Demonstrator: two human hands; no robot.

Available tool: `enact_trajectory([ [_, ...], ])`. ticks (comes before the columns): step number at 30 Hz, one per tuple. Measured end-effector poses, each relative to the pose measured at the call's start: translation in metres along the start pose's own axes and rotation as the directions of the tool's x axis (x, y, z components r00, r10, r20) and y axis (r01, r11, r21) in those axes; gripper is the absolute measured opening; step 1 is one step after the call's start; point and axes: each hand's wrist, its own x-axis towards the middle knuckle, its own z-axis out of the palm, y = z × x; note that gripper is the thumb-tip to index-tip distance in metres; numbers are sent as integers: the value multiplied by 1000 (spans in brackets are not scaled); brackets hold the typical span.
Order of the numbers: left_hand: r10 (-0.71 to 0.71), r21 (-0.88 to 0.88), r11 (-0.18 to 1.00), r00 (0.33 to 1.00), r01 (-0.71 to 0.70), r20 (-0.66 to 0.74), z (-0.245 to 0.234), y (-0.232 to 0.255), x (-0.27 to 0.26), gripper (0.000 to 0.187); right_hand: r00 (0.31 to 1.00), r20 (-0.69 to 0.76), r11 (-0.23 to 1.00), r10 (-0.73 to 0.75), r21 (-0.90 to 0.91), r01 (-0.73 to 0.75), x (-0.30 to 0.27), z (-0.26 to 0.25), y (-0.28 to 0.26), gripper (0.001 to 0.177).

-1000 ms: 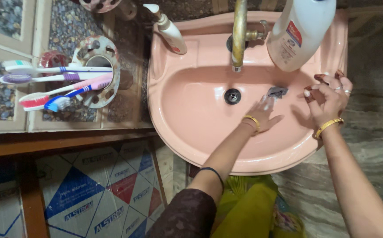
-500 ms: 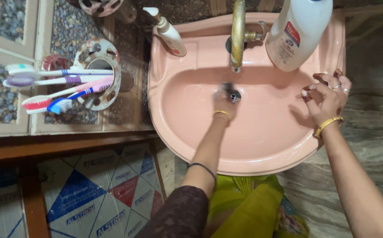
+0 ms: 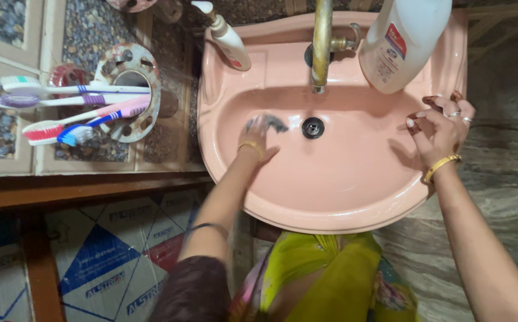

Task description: The person scrubs a pink bathroom sink with a dark cloth, moving the cloth over the basin and around the drain. The person then rinses the cloth under running water from the faucet and wrings it out.

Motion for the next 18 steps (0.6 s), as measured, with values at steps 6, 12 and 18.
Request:
enact_trajectory([
  [6,-107,-519,838,984,167,144,29,146,43,110,1000,25,1000,-3,-25,4,-7,-3,1,13],
  [12,492,-628,771,528,105,692,-7,175,-16,101,1000,30,1000,4,-10,-4,-9,-1,5,16],
  [18,26,12,999,876,-37,482,-31,18,-20,86,1000,12,1000,-10,-1,10,-8,1,9,16],
])
